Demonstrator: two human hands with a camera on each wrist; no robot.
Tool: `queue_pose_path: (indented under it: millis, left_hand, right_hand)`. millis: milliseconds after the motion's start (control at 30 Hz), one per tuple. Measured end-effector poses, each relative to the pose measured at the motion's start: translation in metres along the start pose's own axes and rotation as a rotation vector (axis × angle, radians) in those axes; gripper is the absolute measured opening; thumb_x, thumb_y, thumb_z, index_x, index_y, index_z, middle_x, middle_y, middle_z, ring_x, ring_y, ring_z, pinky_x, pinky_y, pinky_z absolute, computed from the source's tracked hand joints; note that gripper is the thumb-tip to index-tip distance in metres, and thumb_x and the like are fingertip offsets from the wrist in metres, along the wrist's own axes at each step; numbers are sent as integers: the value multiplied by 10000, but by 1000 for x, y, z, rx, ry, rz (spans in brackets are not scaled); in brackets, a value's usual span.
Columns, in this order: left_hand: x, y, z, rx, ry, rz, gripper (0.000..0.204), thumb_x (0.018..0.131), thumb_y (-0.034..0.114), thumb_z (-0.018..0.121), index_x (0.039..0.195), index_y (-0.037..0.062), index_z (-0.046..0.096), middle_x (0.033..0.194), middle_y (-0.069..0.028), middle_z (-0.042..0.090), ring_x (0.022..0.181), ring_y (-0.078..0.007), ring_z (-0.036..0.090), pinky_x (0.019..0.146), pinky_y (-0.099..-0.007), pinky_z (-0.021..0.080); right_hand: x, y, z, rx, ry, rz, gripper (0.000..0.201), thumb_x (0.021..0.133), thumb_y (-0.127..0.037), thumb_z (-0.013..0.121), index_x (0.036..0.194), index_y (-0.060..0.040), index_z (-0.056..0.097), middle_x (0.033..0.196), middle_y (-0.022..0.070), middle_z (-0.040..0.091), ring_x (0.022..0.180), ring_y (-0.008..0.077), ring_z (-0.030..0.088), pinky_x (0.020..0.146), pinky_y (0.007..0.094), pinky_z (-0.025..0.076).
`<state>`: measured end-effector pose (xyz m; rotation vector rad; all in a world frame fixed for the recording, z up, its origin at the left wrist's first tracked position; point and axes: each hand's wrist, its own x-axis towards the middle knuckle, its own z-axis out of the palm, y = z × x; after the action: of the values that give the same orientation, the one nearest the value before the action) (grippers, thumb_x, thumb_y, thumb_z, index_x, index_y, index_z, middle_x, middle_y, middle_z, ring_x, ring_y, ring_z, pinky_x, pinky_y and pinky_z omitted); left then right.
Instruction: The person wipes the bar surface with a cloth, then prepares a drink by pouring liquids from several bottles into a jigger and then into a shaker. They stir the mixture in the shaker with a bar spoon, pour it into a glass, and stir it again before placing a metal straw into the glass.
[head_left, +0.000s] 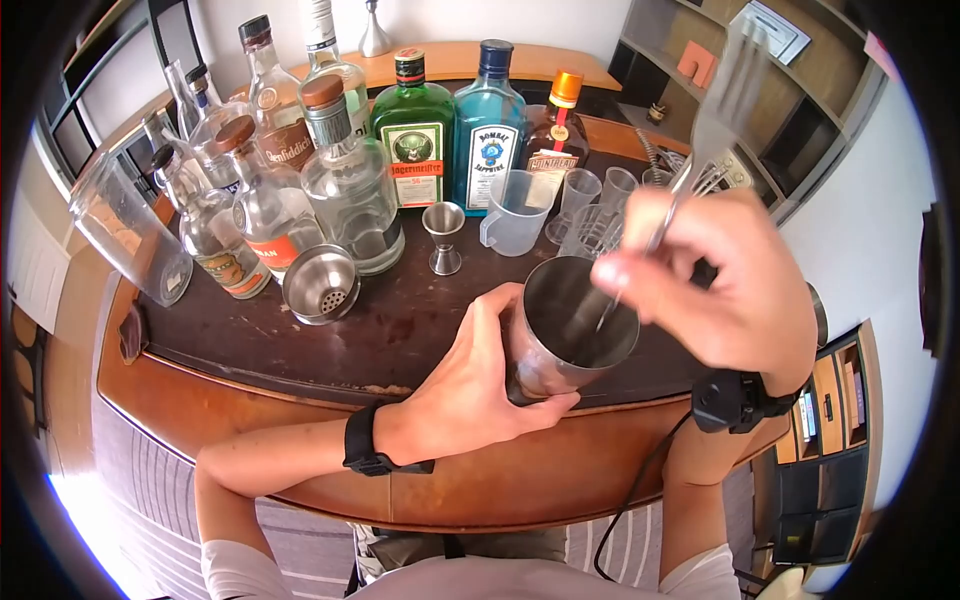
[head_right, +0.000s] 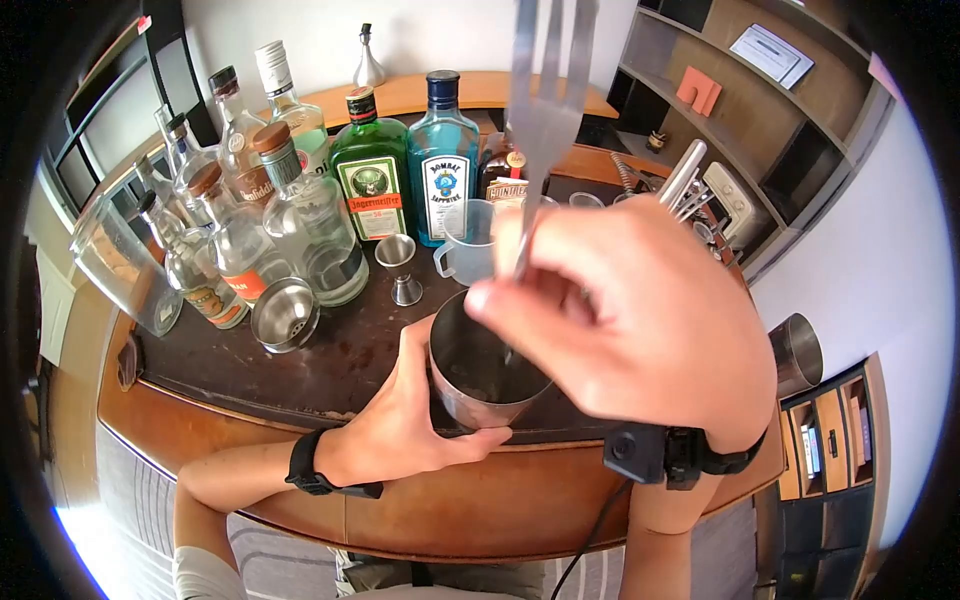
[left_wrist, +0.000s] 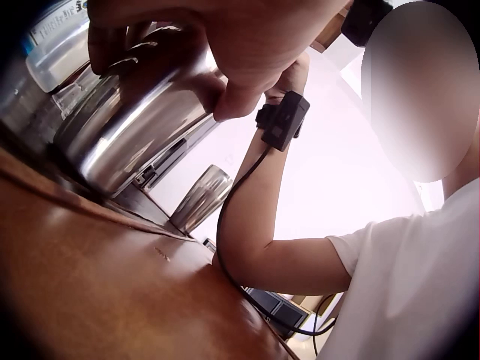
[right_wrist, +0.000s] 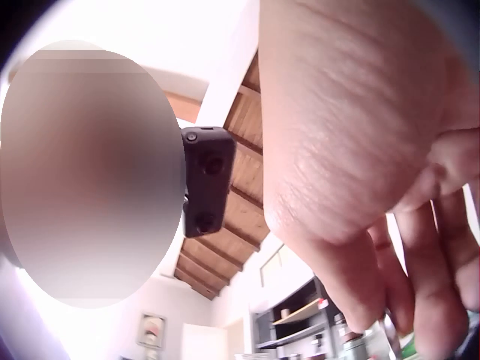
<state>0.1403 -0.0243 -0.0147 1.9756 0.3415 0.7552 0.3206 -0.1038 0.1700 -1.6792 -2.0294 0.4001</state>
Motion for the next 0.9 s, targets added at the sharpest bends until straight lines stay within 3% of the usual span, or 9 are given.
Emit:
queue_pose_path:
  millis: [67,133,200,300,433,500,633,767,900]
  left_hand:
    - [1,4,-2,7,-18,-18,1061,761,266,920,1462,-78,201,1377,-288,414,1316,-394,458,1101,-455,423]
    - [1,2,-2,51,-5,48,1070,760,263,922,1467,-77,194,1373,-286,415,1316,-389,459,1104,-456,422]
    - [1,1,-2,38,-2,15,1081,758,259,923,1476,-74,186,1368,-287,414,1319,-381,464,1113,-452,418]
    - [2,-2,0,5,-12,25,1086,759,251,923,1481,-74,180,1361,-287,418,1317,-382,471,1118,-448,416]
    - [7,-3,-6,-72,-80,34,1076,769,209,913,1493,-61,165,1399,-276,422,1352,-357,471,1136,-435,408]
    - [7,0,-10,-76,-125,-10,1080,771,204,910,1500,-55,157,1413,-273,423,1360,-347,472,1142,-432,406]
    - [6,2,-9,-94,-108,-27,1092,774,202,909,1511,-49,143,1414,-268,432,1359,-337,481,1143,-434,409]
    - [6,2,-9,-88,-104,14,1081,780,174,903,1517,-43,143,1411,-258,449,1356,-326,486,1140,-437,409]
    - [3,-1,-7,-167,-144,-6,1075,769,148,914,1518,-33,164,1383,-238,493,1302,-284,544,1096,-418,452]
  right_hand:
    - [5,3,0,147,-195,-52,211,992,-136,682,826,-6,681,682,37,674,537,65,598,491,219,412]
    - [19,18,17,285,-159,-183,217,1029,-179,653,913,-4,709,719,36,698,558,70,618,491,225,449]
    - [24,13,16,351,-167,0,244,1036,-230,664,984,0,726,772,43,711,620,79,657,501,227,464]
    - [25,31,23,141,218,-60,260,1014,-243,705,920,0,712,741,37,683,633,66,646,506,221,441]
    - [9,18,0,186,-55,180,263,1013,-227,704,861,-12,688,683,16,667,616,76,668,522,225,445]
    - [8,17,-6,200,-308,72,243,1033,-215,665,905,-16,719,694,38,702,588,97,666,527,220,475]
    - [15,31,8,502,-133,-91,236,1049,-185,631,979,18,730,746,59,720,644,112,688,544,237,510]
    - [7,19,0,197,171,96,239,1023,-203,667,863,-28,700,656,47,689,592,75,655,490,222,429]
    - [-3,14,-1,53,-110,-101,293,1007,-275,692,812,-56,690,573,19,645,480,64,580,457,241,375]
